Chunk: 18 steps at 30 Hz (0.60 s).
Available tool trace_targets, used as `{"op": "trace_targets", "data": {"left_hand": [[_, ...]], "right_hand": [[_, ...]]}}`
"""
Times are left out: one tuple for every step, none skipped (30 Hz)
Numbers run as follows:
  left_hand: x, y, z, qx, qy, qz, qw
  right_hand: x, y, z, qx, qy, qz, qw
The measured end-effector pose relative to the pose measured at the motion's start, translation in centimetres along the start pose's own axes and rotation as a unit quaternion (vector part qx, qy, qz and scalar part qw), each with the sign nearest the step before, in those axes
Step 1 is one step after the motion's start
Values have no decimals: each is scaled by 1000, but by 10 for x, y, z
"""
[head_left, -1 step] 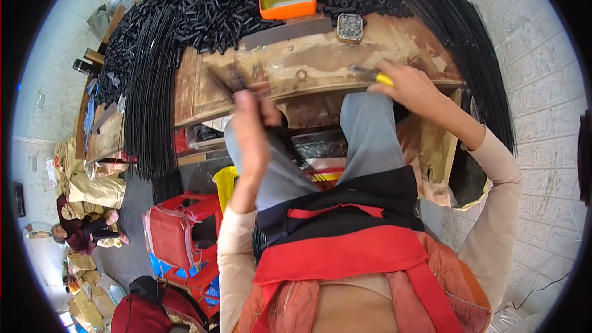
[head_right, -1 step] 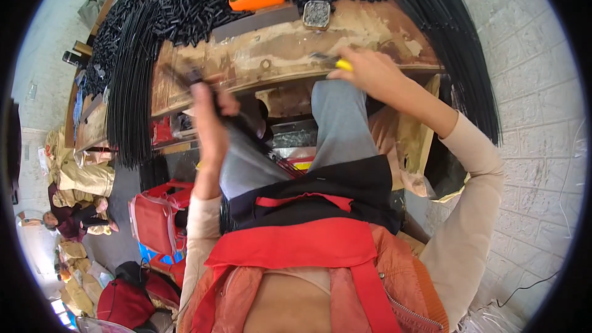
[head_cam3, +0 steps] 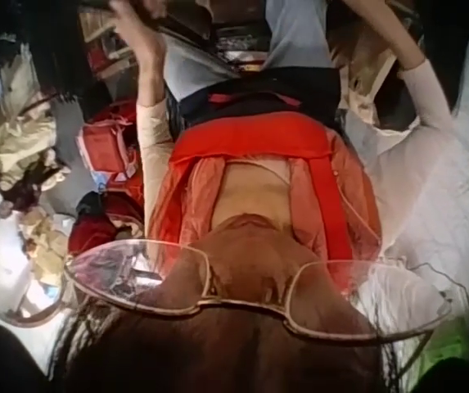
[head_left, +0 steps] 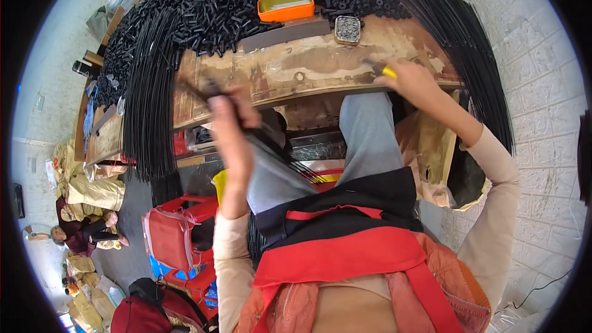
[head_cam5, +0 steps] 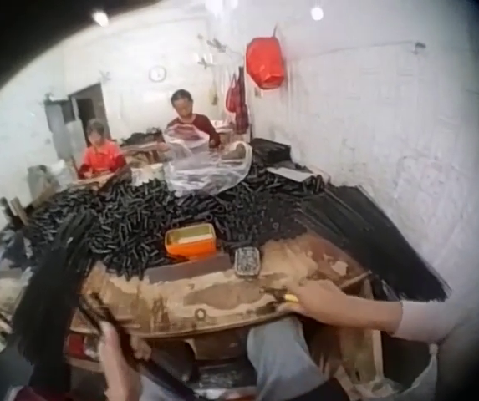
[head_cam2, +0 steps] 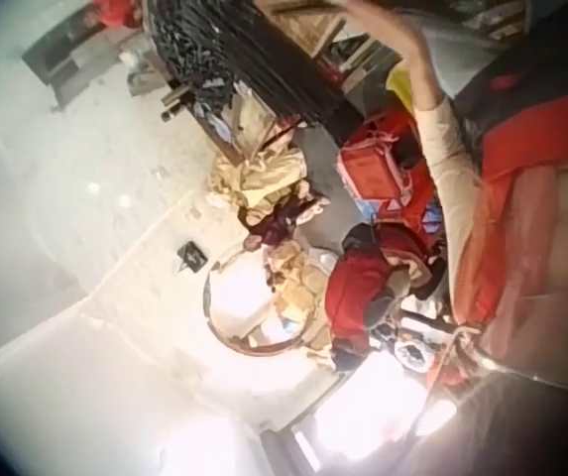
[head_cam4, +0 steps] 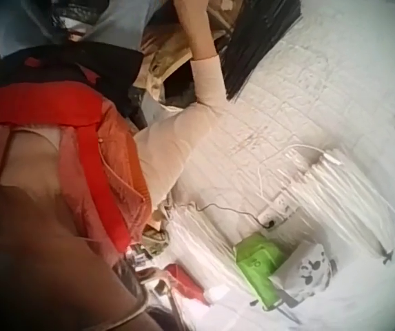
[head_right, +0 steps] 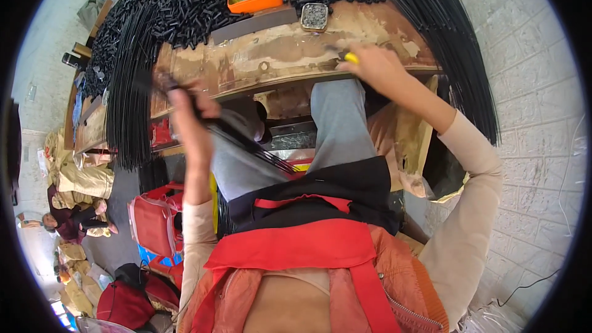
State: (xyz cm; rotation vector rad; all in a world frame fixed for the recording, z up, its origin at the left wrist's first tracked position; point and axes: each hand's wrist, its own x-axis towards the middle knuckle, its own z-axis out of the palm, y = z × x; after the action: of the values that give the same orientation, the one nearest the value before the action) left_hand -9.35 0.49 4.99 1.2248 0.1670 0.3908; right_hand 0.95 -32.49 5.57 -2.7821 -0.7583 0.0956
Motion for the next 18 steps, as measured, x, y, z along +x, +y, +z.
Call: {"op": "trace_targets", "data": {"left_hand": [[4, 23, -8, -10, 22, 39, 999], [5, 45, -11, -23, 33, 75, 996], [3, 68, -18, -30, 53, 119, 991], [-1, 85, -25, -65, 48, 161, 984], [-4, 97, -32, -103, 40, 200, 973], [-5, 104, -41, -154, 36, 212, 964], [-4, 104, -53, -236, -10, 202, 951], [-2, 98, -59, -303, -10, 176, 937], [1, 89, -62, -371, -13, 147, 917], [0, 77, -63, -426, -8, 98, 899], [-2, 61, -62, -479, -7, 44, 877], [-4, 41, -54, -473, 7, 8, 881], [-9, 29, -41, -451, 70, -43, 889], [-14, 8, -34, -423, 76, -63, 901], [-17, -20, -33, -462, 45, -86, 882], [-24, -43, -28, -423, 41, -102, 900], [-30, -61, -20, -532, 10, -163, 831], [-33, -78, -10, -534, 36, -234, 812]], "right_hand": [[-3, 26, 7, -107, 29, 90, 990], [-11, 47, 17, -194, 158, 13, 968], [-12, 34, 17, -191, 161, 9, 968], [-17, 8, 20, -126, 154, -125, 972], [-29, -19, 22, -62, 142, -255, 955], [-48, -47, 35, 93, 51, -290, 951], [-68, -75, 50, 245, -41, -314, 916], [-86, -105, 49, 375, -150, -249, 880], [-96, -123, 38, 492, -250, -173, 816], [-96, -124, 26, 488, -243, -173, 820], [-97, -122, 13, 623, -200, -78, 752], [-105, -117, 2, 738, -136, 20, 660], [-109, -111, -2, 785, 52, -5, 617], [-114, -99, -5, 742, 142, -3, 655], [-121, -85, -9, 689, 234, 0, 686], [-125, -78, -17, 679, 254, 3, 689], [-132, -72, -27, 669, 317, 20, 672], [-137, -67, -36, 658, 376, 34, 652]]}}
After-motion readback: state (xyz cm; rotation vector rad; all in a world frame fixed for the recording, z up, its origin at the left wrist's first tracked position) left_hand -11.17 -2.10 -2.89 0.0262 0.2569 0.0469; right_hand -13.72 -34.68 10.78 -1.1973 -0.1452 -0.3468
